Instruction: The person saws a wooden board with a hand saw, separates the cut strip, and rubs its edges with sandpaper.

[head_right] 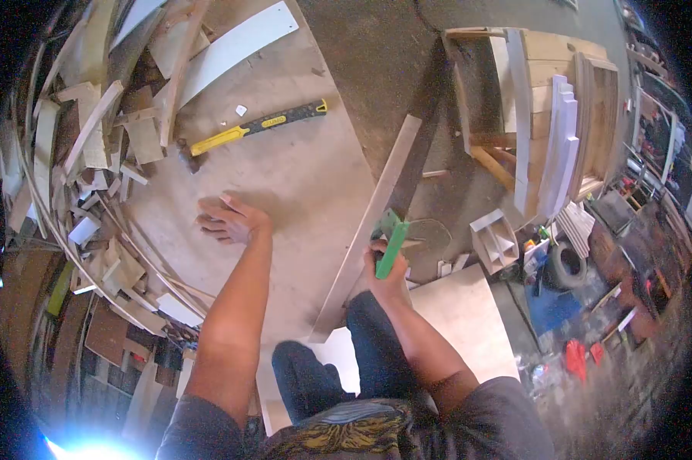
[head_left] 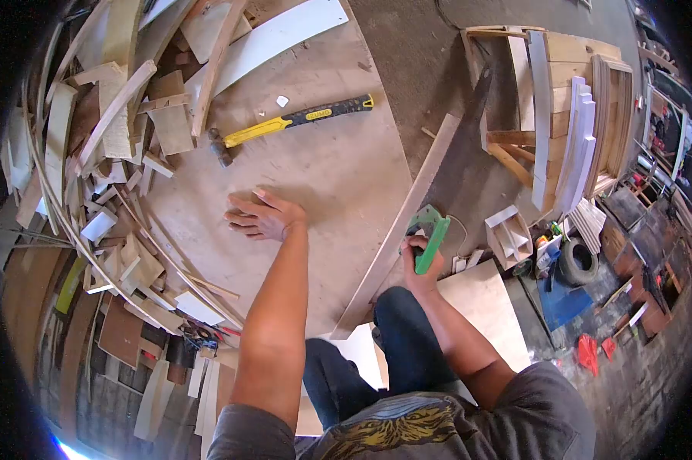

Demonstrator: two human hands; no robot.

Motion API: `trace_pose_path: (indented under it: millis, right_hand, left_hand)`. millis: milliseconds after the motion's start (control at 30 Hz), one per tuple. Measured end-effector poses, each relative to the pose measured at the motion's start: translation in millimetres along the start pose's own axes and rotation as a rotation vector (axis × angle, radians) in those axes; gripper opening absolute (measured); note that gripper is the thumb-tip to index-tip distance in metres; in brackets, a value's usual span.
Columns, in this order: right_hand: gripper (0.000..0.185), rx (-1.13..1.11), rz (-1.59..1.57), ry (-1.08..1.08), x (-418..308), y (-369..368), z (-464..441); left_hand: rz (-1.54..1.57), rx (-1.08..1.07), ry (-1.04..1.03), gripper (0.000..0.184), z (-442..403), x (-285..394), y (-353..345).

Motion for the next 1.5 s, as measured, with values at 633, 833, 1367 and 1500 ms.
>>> trace_pose_path:
  millis: [633,833,1367,1500]
  right_hand:
    - [0.016,0.198,-0.068,-0.222,-29,21,15]
    - [0.017,0.193,-0.136,-0.252,-16,8,14]
    - [0.030,0.384,-0.270,-0.137,-50,43,20]
    - [0.034,0.487,-0.247,0.008,-76,62,38]
  left_hand:
    - [-0.047,0.017,-0.027,0.077,-3,-6,-8]
    - [-0.032,0.006,-0.025,0.077,0,0,-2]
    - [0.386,-0.013,-1.031,0.050,55,90,26]
    - [0.643,-0.439,-1.335,0.037,126,231,41]
Point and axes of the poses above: each hand's wrist, its own z-axis away from the middle knuckle, its own y-axis out of the back of the hand, x = y × z, the point moved 7 cm from there along -z, towards the middle knuckle, and after that the axes turned 9 degrees about -y, right-handed, at the moved point
